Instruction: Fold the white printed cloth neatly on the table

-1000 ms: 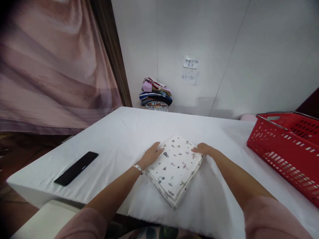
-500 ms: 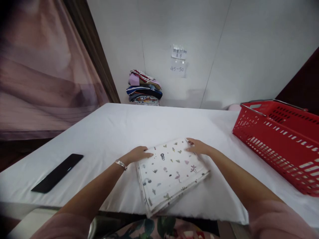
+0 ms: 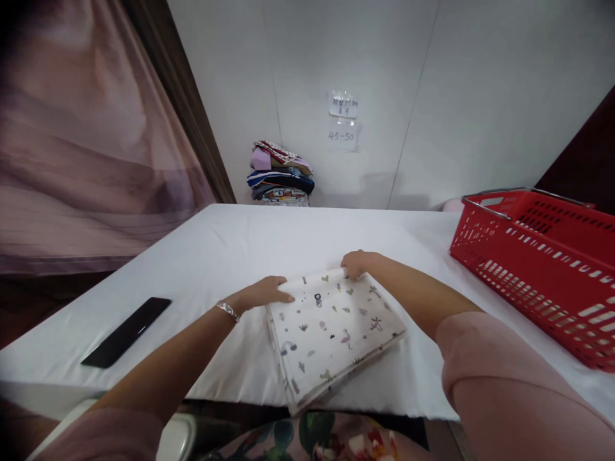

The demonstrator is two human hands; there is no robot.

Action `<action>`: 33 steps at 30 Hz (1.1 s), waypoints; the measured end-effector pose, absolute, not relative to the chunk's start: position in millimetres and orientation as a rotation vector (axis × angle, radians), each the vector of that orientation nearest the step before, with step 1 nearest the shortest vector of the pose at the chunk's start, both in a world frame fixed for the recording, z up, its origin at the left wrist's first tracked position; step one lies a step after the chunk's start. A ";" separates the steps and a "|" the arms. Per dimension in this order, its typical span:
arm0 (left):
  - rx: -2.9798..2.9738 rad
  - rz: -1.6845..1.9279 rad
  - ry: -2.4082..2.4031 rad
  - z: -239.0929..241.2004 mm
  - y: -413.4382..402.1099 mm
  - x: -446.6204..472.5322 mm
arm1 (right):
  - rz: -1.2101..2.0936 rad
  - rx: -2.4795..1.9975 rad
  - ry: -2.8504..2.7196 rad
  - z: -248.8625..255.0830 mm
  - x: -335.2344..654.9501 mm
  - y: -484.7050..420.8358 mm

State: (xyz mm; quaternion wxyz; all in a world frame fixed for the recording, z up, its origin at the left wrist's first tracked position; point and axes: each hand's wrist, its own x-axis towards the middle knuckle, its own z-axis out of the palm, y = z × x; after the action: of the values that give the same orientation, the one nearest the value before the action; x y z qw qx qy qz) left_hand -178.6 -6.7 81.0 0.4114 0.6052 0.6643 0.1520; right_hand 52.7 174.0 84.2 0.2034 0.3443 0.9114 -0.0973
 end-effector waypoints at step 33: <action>2.550 0.449 1.857 9.4 -102.3 -131.3 | 0.125 0.971 3.342 -4.7 175.3 29.9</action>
State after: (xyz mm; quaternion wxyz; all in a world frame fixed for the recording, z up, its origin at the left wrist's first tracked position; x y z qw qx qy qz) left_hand -131.3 -102.3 9.4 -0.0226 0.8001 0.5827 0.1407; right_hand 175.3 29.9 -4.7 -0.1698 0.2748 0.9457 0.0355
